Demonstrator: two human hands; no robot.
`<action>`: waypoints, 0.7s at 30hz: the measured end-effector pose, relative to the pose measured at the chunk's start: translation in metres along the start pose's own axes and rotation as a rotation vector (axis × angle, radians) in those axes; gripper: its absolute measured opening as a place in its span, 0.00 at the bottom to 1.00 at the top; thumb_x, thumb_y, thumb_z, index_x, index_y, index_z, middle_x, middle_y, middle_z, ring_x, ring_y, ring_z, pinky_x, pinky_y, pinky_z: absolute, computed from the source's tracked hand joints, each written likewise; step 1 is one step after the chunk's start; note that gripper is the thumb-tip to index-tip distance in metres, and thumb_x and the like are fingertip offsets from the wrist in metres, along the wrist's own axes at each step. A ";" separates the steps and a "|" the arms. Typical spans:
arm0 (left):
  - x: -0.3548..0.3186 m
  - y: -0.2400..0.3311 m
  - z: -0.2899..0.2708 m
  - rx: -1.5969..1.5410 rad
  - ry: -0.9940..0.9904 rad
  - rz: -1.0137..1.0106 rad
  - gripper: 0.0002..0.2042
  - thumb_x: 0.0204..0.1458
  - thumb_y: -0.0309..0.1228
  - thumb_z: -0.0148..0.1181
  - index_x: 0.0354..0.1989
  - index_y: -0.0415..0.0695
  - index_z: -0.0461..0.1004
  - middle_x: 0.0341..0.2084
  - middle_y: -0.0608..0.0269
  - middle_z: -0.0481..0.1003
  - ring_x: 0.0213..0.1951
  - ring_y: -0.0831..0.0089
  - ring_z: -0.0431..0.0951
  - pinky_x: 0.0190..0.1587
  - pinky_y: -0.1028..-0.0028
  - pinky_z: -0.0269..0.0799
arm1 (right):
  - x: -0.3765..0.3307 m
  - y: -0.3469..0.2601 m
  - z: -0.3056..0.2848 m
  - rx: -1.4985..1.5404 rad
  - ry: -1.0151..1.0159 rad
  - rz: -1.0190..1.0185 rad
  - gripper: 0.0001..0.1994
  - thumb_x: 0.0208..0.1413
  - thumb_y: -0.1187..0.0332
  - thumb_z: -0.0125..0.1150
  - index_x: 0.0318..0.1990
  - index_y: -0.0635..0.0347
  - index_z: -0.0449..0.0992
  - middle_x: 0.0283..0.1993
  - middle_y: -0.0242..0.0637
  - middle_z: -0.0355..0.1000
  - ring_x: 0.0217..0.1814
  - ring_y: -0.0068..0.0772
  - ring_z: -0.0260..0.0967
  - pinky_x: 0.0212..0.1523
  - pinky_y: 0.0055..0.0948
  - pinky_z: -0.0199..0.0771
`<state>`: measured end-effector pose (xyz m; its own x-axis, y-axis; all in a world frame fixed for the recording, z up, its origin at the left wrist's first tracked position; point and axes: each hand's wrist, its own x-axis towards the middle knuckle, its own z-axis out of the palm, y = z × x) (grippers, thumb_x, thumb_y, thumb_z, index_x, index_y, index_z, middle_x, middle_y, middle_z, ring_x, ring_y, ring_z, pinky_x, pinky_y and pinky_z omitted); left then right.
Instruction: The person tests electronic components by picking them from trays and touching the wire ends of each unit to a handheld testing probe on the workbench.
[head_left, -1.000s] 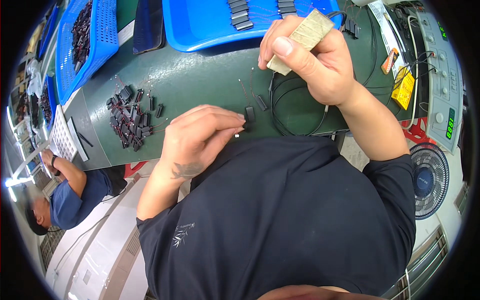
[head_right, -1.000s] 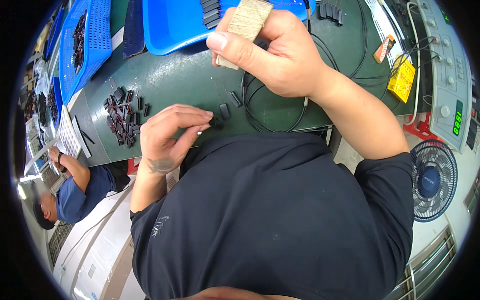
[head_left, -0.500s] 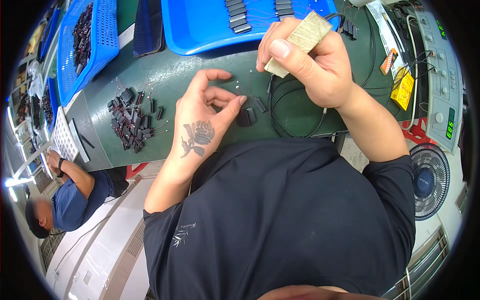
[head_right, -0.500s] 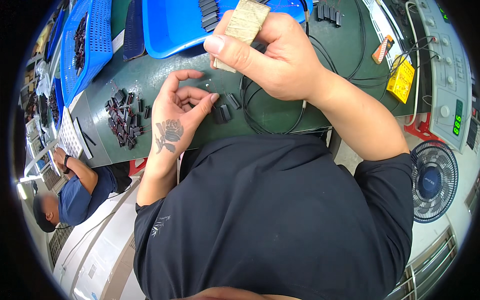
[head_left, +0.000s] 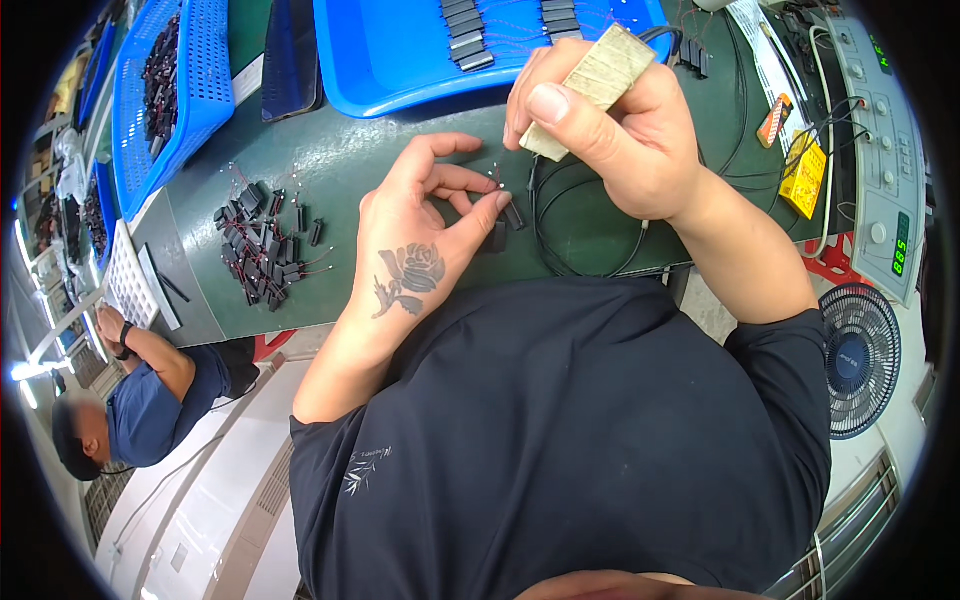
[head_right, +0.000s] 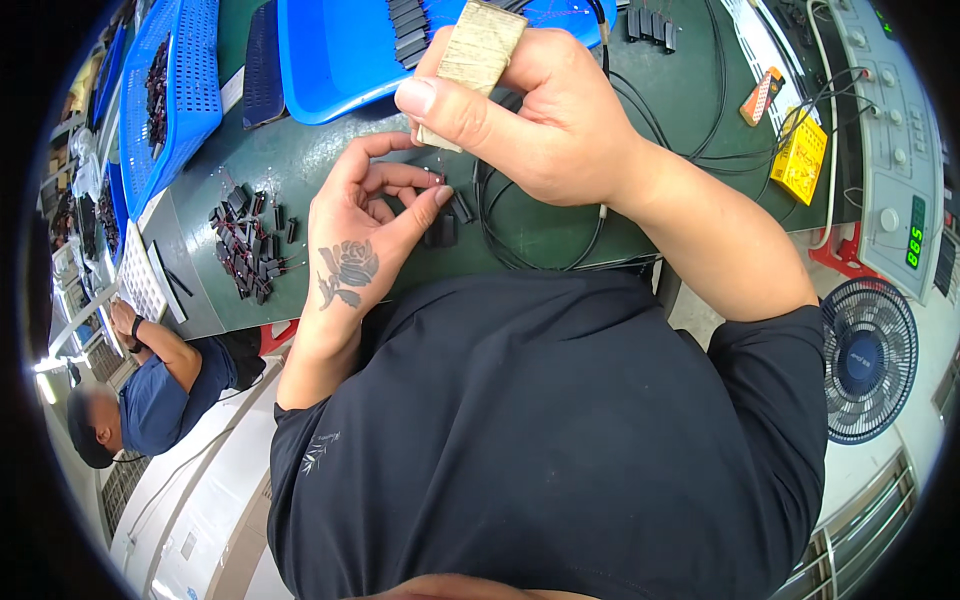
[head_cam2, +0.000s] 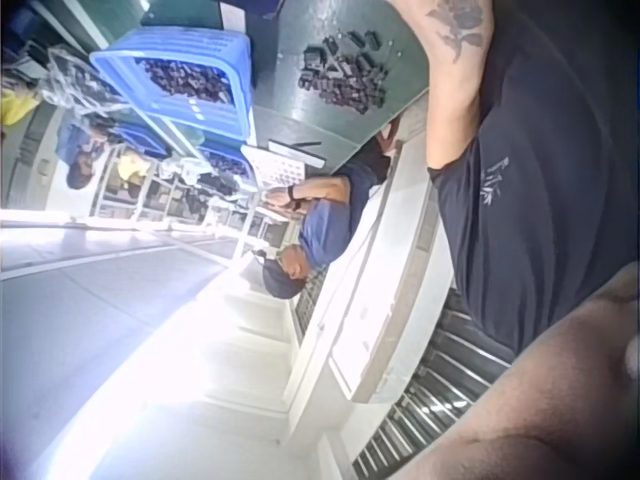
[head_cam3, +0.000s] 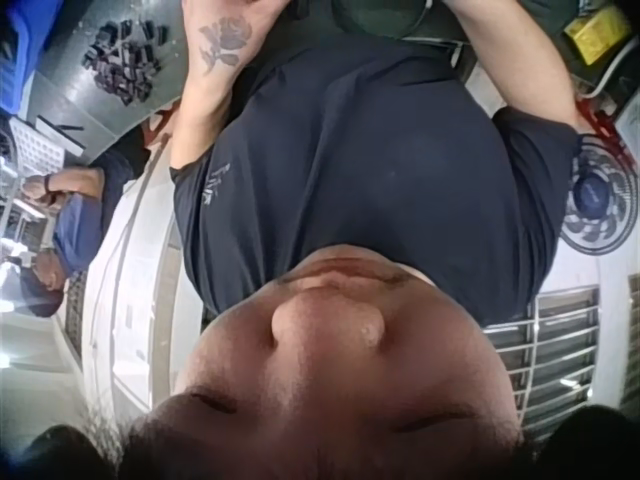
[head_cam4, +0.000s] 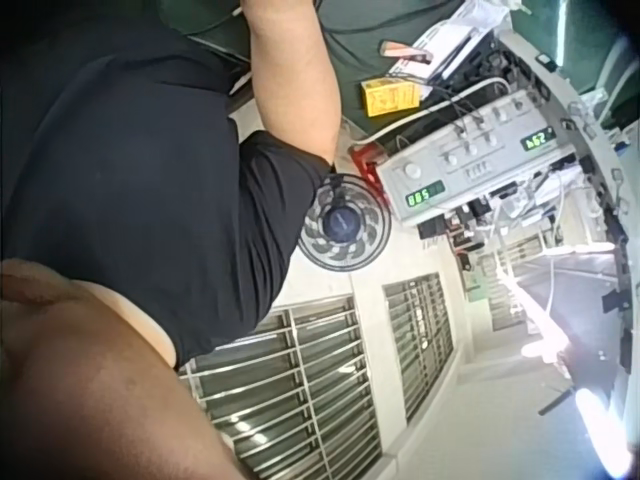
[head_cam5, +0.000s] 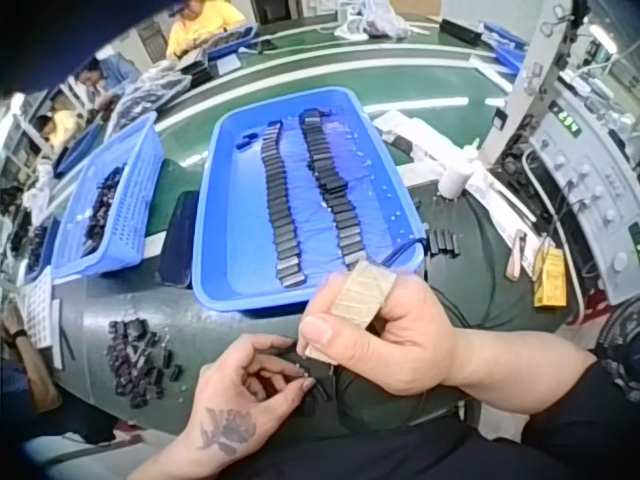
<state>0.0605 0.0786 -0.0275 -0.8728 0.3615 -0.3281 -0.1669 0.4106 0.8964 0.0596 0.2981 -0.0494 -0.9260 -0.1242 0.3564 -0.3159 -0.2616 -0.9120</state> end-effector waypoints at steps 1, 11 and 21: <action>0.000 0.000 0.001 0.017 0.004 0.021 0.23 0.53 0.17 0.76 0.58 0.38 0.77 0.33 0.61 0.85 0.30 0.79 0.78 0.34 0.80 0.74 | 0.000 0.000 0.001 0.006 0.003 -0.001 0.06 0.73 0.74 0.54 0.45 0.64 0.78 0.40 0.42 0.79 0.38 0.34 0.75 0.43 0.29 0.77; 0.010 -0.003 0.011 -0.065 -0.007 0.059 0.22 0.53 0.15 0.74 0.57 0.39 0.78 0.35 0.61 0.84 0.31 0.79 0.77 0.35 0.81 0.73 | 0.000 0.000 -0.003 0.004 0.013 0.004 0.07 0.73 0.74 0.53 0.44 0.63 0.78 0.39 0.41 0.79 0.38 0.33 0.75 0.42 0.28 0.76; 0.014 -0.007 -0.003 -0.170 -0.094 -0.066 0.17 0.54 0.14 0.73 0.52 0.37 0.79 0.34 0.61 0.84 0.31 0.80 0.79 0.37 0.83 0.75 | 0.000 0.001 0.000 0.038 0.045 0.013 0.08 0.73 0.73 0.52 0.44 0.64 0.78 0.39 0.42 0.79 0.38 0.33 0.74 0.43 0.28 0.75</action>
<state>0.0479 0.0781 -0.0377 -0.8122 0.4180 -0.4070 -0.3046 0.2913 0.9069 0.0594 0.2981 -0.0506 -0.9386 -0.0853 0.3343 -0.2965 -0.2962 -0.9079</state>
